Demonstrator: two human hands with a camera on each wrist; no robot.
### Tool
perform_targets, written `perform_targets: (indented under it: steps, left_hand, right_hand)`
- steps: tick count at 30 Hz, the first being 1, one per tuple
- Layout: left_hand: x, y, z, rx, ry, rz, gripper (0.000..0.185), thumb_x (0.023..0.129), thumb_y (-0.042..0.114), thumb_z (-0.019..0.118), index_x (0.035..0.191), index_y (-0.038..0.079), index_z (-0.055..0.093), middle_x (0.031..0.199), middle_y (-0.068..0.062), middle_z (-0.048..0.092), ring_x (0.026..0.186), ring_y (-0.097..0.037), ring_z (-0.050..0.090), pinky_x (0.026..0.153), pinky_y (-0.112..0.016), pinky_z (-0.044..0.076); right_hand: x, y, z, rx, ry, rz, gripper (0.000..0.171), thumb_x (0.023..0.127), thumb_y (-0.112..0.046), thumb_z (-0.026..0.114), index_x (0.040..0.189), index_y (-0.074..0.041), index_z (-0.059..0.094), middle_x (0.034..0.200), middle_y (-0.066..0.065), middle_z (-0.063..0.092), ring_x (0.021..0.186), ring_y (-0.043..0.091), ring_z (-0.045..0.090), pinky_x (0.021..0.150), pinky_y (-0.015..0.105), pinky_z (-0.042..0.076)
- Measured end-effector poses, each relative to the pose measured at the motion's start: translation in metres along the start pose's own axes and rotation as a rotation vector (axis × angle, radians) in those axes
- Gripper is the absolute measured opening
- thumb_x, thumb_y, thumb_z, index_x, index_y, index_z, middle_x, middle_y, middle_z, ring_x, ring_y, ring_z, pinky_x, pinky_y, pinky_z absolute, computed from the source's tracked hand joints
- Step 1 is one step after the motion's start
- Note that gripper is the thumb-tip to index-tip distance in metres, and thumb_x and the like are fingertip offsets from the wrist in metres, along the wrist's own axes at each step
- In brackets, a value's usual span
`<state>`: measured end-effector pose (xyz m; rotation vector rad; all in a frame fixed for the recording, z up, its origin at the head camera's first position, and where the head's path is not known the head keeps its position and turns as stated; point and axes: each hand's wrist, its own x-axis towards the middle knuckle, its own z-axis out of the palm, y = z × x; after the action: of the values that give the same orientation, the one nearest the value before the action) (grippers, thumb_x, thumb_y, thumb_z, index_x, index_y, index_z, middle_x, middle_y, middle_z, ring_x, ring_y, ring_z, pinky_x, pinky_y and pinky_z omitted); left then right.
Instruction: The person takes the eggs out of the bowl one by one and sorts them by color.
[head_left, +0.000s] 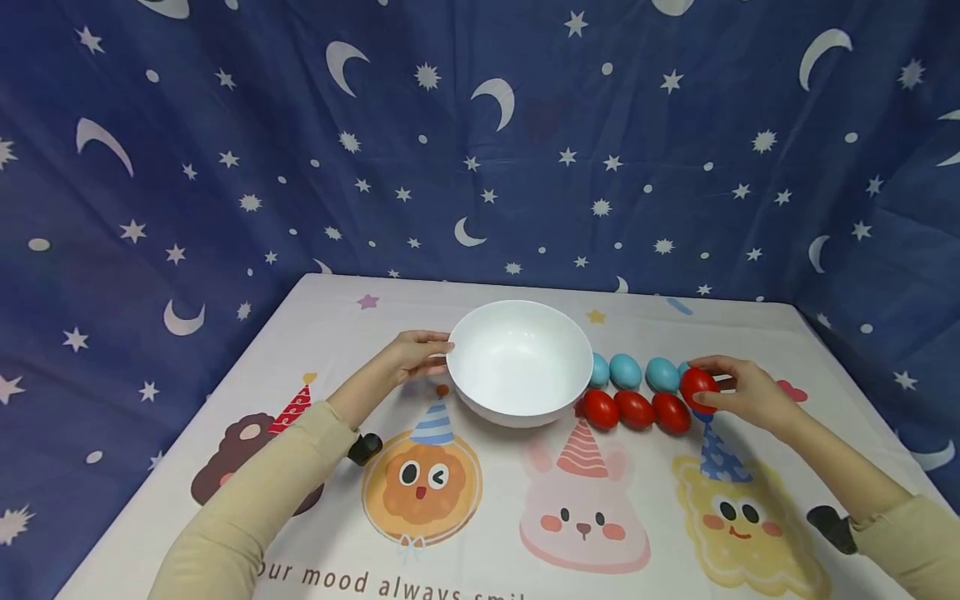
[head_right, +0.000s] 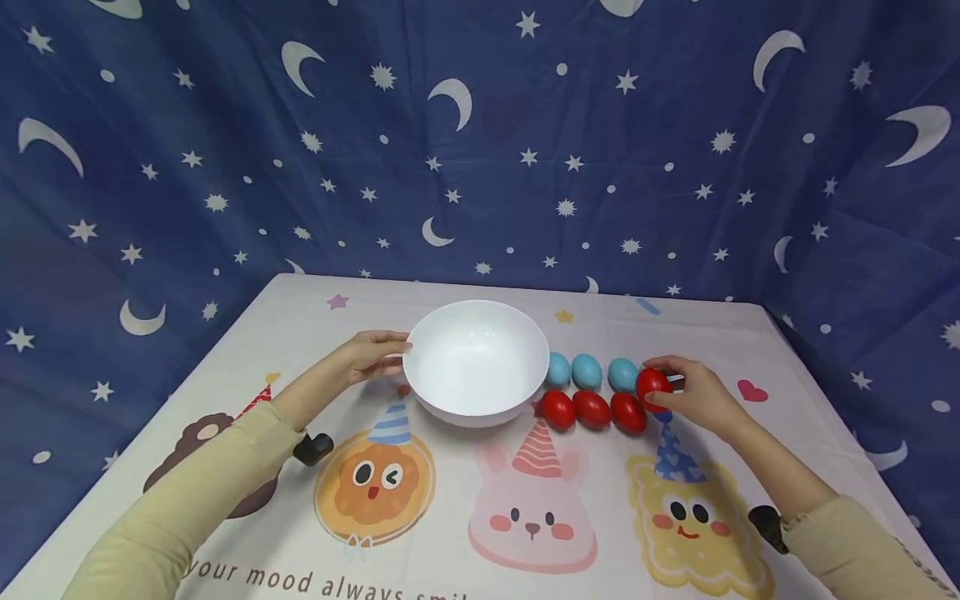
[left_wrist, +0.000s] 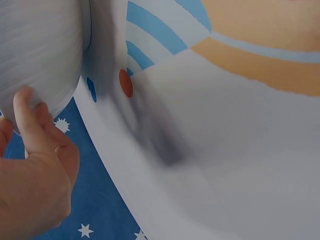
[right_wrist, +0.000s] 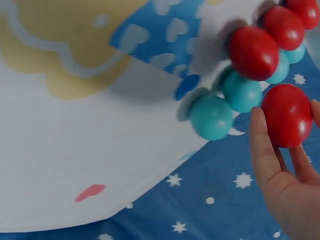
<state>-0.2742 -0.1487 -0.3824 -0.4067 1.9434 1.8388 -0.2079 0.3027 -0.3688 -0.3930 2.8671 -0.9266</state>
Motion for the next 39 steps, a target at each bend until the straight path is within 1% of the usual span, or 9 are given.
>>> perform_targets:
  steps: [5, 12, 20, 25, 29, 33, 39]
  left_hand:
    - [-0.001, 0.001, -0.003, 0.012, 0.013, -0.008, 0.045, 0.091, 0.009, 0.062, 0.134, 0.006, 0.050, 0.101, -0.007, 0.058, 0.067, -0.006, 0.064, 0.066, -0.017, 0.060]
    - [-0.003, 0.000, -0.002, 0.015, -0.005, 0.007, 0.045, 0.091, 0.007, 0.061, 0.134, 0.003, 0.049, 0.105, -0.009, 0.057, 0.068, -0.006, 0.064, 0.069, -0.018, 0.061]
    - [-0.002, -0.003, 0.001, 0.033, -0.016, 0.005, 0.045, 0.091, 0.008, 0.060, 0.134, 0.003, 0.049, 0.102, -0.009, 0.058, 0.068, -0.006, 0.064, 0.067, -0.018, 0.061]
    - [-0.003, -0.004, 0.001, 0.041, -0.016, 0.005, 0.045, 0.092, 0.008, 0.060, 0.135, 0.003, 0.048, 0.112, -0.012, 0.057, 0.070, -0.006, 0.064, 0.070, -0.018, 0.061]
    - [-0.005, -0.004, -0.001, 0.034, -0.011, 0.002, 0.046, 0.092, 0.008, 0.060, 0.136, 0.004, 0.048, 0.122, -0.014, 0.054, 0.072, -0.006, 0.063, 0.072, -0.019, 0.061]
    - [-0.007, -0.003, -0.002, 0.020, -0.016, 0.004, 0.046, 0.092, 0.008, 0.059, 0.137, 0.004, 0.047, 0.124, -0.015, 0.054, 0.070, -0.006, 0.063, 0.071, -0.018, 0.061]
    - [-0.006, 0.001, 0.001, 0.033, -0.014, 0.010, 0.047, 0.092, 0.009, 0.060, 0.137, 0.003, 0.047, 0.116, -0.013, 0.056, 0.068, -0.005, 0.063, 0.068, -0.017, 0.060]
  right_hand:
    - [-0.003, 0.014, 0.003, -0.035, -0.021, 0.014, 0.047, 0.081, -0.005, 0.069, 0.119, 0.015, 0.049, 0.112, 0.035, 0.053, 0.094, 0.044, 0.057, 0.070, 0.039, 0.063]
    - [-0.009, 0.025, 0.008, -0.059, -0.002, 0.037, 0.046, 0.079, -0.002, 0.070, 0.117, 0.016, 0.050, 0.109, 0.035, 0.054, 0.092, 0.043, 0.057, 0.070, 0.042, 0.062]
    - [-0.015, 0.027, 0.019, -0.066, 0.003, 0.069, 0.046, 0.078, -0.004, 0.070, 0.116, 0.014, 0.051, 0.105, 0.033, 0.055, 0.088, 0.041, 0.057, 0.069, 0.043, 0.062]
    - [-0.014, 0.029, 0.022, -0.078, -0.007, 0.098, 0.047, 0.079, -0.006, 0.070, 0.117, 0.014, 0.051, 0.106, 0.033, 0.054, 0.089, 0.042, 0.057, 0.068, 0.043, 0.063]
    - [-0.012, 0.030, 0.026, -0.077, -0.019, 0.096, 0.047, 0.079, -0.006, 0.070, 0.117, 0.014, 0.052, 0.106, 0.033, 0.055, 0.087, 0.039, 0.058, 0.069, 0.042, 0.063]
    - [-0.011, 0.030, 0.029, -0.087, -0.007, 0.089, 0.047, 0.078, -0.007, 0.071, 0.116, 0.014, 0.053, 0.104, 0.032, 0.055, 0.085, 0.036, 0.058, 0.070, 0.043, 0.062]
    - [-0.012, 0.028, 0.031, -0.097, 0.045, 0.100, 0.047, 0.079, -0.007, 0.071, 0.116, 0.015, 0.052, 0.106, 0.033, 0.056, 0.086, 0.038, 0.058, 0.071, 0.045, 0.062]
